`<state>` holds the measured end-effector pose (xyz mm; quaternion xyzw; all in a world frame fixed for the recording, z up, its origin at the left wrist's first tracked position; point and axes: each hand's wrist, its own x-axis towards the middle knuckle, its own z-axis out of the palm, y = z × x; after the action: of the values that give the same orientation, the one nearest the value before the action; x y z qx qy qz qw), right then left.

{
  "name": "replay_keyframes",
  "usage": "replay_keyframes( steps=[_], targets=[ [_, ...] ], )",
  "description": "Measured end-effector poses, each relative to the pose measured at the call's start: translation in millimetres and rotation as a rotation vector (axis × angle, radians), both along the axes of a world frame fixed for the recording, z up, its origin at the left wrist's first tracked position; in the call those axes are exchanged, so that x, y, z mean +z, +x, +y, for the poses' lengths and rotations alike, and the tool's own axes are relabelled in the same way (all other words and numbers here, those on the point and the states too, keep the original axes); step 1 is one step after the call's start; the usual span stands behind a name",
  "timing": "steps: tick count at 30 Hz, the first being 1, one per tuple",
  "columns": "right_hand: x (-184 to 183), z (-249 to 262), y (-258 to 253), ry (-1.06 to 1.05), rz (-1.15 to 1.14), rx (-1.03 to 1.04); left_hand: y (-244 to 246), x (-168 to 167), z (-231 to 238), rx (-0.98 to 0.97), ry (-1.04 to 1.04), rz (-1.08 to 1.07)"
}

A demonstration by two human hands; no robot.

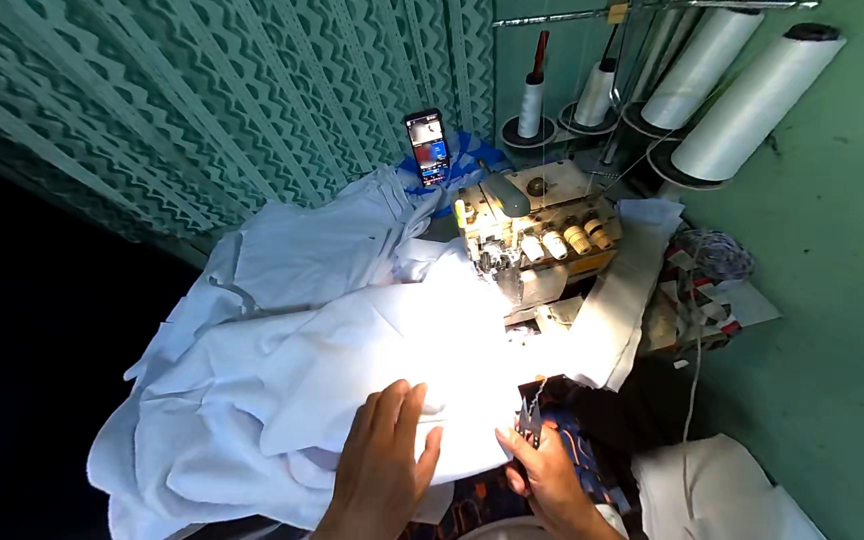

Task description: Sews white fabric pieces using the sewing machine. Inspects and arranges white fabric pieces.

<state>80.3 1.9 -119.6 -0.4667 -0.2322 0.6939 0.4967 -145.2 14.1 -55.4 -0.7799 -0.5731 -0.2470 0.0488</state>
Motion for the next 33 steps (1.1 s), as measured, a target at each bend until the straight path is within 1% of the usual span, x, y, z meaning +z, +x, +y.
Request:
replay_keyframes(
  steps=[2,4,6,8,10,13,15,17,19,20,22,23,24,27,28,30,31,33],
  targets=[
    [9.3,-3.3,-0.2,0.039,-0.010,-0.030,-9.5,-24.0,15.0,0.053,-0.056,0.032],
    [13.9,-5.6,0.7,0.088,0.000,-0.025,-18.2,-28.0,23.0,0.096,-0.043,-0.012],
    [9.6,-5.2,0.8,0.104,0.030,0.001,-18.6,-15.7,22.0,0.129,-0.119,-0.131],
    [-0.3,-2.0,0.5,0.078,0.048,0.041,-21.3,5.9,24.3,0.193,-0.255,-0.344],
    [-6.9,0.6,-0.7,0.027,0.040,0.060,-30.7,23.6,36.6,0.240,-0.313,-0.498],
    [-6.5,1.6,-2.3,-0.001,0.032,0.071,-41.0,39.4,63.4,0.223,-0.250,-0.513],
    [-3.9,2.4,-2.1,-0.001,0.035,0.070,-47.4,47.2,79.8,0.136,-0.285,-0.517],
    [-1.7,2.4,0.2,0.013,0.033,0.063,-51.4,64.9,87.4,0.028,-0.472,-0.585],
    [-1.0,2.4,3.2,0.017,0.028,0.050,-55.1,83.8,89.3,-0.048,-0.682,-0.697],
    [-1.1,2.2,4.6,0.015,0.028,0.044,-57.1,88.2,89.8,-0.067,-0.742,-0.774],
    [-1.9,1.2,6.1,0.015,0.031,0.039,-60.2,90.7,91.1,-0.001,-0.780,-0.843],
    [-2.4,0.4,6.0,0.015,0.033,0.040,-62.1,90.5,92.4,0.061,-0.759,-0.816],
    [-2.9,-0.2,5.7,0.018,0.035,0.040,-63.9,89.4,92.9,0.119,-0.700,-0.729],
    [-4.3,1.1,5.6,0.027,0.035,0.040,-55.7,93.1,76.2,0.193,-0.366,-0.356],
    [-5.1,2.1,5.8,0.028,0.024,0.043,-45.6,95.7,64.4,0.188,-0.254,-0.281],
    [-8.3,4.0,7.1,0.024,-0.007,0.045,-19.7,96.9,38.3,0.107,-0.122,-0.191],
    [-9.6,4.7,8.7,0.016,-0.023,0.040,-6.3,93.2,25.9,0.047,-0.108,-0.149],
    [-6.9,3.8,13.2,0.012,-0.065,0.018,15.0,78.3,4.5,-0.075,-0.159,-0.067]
  ],
)
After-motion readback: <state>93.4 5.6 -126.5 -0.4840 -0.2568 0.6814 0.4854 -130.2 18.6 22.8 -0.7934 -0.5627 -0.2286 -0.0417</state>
